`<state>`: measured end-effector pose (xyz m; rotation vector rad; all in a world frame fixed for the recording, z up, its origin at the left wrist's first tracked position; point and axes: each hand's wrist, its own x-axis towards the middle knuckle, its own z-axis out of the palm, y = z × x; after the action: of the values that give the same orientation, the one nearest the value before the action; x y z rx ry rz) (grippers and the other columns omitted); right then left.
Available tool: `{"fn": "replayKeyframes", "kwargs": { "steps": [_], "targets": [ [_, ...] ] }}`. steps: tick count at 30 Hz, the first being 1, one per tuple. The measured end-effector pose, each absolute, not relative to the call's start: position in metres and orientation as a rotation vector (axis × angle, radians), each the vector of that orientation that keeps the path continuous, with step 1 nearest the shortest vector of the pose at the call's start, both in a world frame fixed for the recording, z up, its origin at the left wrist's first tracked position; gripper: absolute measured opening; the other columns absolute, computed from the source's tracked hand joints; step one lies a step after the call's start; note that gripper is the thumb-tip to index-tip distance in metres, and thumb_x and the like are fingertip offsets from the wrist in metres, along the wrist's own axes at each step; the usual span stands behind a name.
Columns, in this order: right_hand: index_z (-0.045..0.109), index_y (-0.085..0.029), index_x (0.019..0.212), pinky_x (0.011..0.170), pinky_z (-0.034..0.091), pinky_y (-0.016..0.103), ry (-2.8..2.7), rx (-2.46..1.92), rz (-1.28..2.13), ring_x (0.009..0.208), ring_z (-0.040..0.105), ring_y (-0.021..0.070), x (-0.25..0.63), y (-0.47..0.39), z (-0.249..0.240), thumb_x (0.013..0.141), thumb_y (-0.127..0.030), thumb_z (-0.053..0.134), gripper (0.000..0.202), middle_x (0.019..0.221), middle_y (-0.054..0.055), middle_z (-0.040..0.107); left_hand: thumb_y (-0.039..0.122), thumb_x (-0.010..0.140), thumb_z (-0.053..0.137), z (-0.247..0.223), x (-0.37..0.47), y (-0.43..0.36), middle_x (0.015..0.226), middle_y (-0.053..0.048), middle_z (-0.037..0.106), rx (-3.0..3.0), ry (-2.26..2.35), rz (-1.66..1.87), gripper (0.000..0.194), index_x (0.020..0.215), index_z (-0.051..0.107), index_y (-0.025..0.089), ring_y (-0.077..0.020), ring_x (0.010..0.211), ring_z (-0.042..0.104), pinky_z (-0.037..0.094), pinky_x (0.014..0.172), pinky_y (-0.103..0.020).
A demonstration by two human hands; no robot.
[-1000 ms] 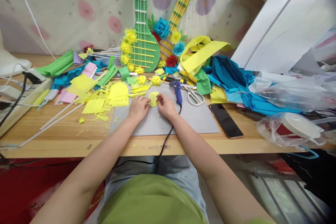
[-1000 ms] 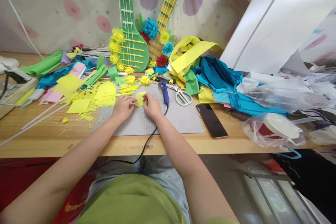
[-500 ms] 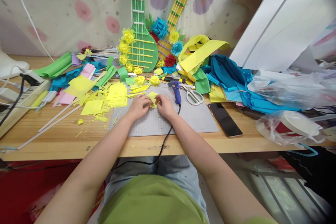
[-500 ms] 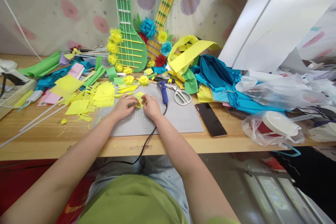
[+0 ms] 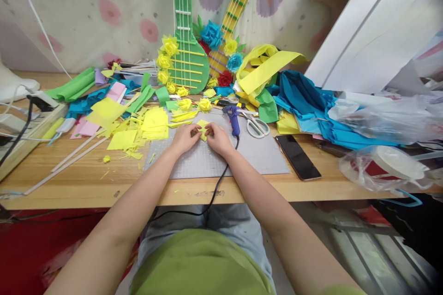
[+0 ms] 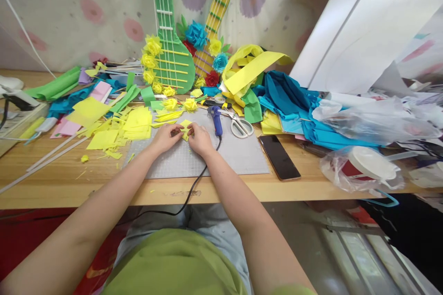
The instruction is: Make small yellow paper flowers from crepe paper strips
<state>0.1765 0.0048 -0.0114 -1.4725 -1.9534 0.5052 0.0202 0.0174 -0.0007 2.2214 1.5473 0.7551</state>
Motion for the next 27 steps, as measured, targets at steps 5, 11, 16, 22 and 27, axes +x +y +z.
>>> {"fn": "replayKeyframes", "kwargs": {
  "steps": [5,11,16,22,27],
  "targets": [
    [0.05,-0.019,0.099,0.079,0.039,0.027,-1.954,-1.495,0.501,0.083,0.052,0.0135,0.1756,0.0045,-0.0107,0.07,-0.011,0.045,0.031,0.083,-0.001,0.065,0.029,0.074,0.056,-0.0031,0.0233,0.0176,0.084,-0.001,0.068,2.135,1.586,0.758,0.028,0.1,0.062,0.021,-0.0171,0.081,0.057,0.041,0.076,-0.031],
    [0.05,-0.019,0.099,0.079,0.039,0.027,-1.959,-1.49,0.489,0.082,0.052,0.0131,0.1756,0.007,-0.0142,0.07,-0.01,0.044,0.031,0.083,-0.001,0.064,0.025,0.073,0.058,-0.0061,0.027,0.0154,0.084,-0.001,0.068,2.199,1.648,0.759,0.027,0.099,0.059,0.021,-0.0205,0.088,0.055,0.038,0.081,-0.035],
    [0.051,-0.019,0.098,0.08,0.039,0.027,-1.949,-1.486,0.497,0.082,0.052,0.0138,0.175,0.0064,-0.0139,0.07,-0.01,0.044,0.031,0.083,-0.001,0.065,0.024,0.074,0.056,-0.0038,0.0292,0.0116,0.083,-0.001,0.066,2.258,1.658,0.74,0.015,0.088,0.06,0.022,-0.0208,0.087,0.053,0.037,0.08,-0.035],
    [0.052,-0.018,0.098,0.082,0.039,0.028,-1.94,-1.503,0.502,0.082,0.053,0.0142,0.1743,0.0049,-0.0115,0.069,-0.009,0.045,0.031,0.084,0.0,0.065,0.026,0.076,0.052,-0.0047,0.0296,0.0112,0.084,-0.004,0.064,2.368,1.653,0.697,0.012,0.077,0.062,0.022,-0.0232,0.091,0.049,0.036,0.08,-0.036],
    [0.052,-0.018,0.097,0.081,0.04,0.029,-1.928,-1.474,0.494,0.082,0.053,0.015,0.1749,0.0079,-0.0164,0.069,-0.01,0.045,0.03,0.083,0.0,0.065,0.03,0.077,0.051,-0.005,0.0298,0.0098,0.086,-0.006,0.062,2.401,1.698,0.677,0.016,0.078,0.064,0.021,-0.0246,0.095,0.047,0.036,0.084,-0.037]
  ]
}}
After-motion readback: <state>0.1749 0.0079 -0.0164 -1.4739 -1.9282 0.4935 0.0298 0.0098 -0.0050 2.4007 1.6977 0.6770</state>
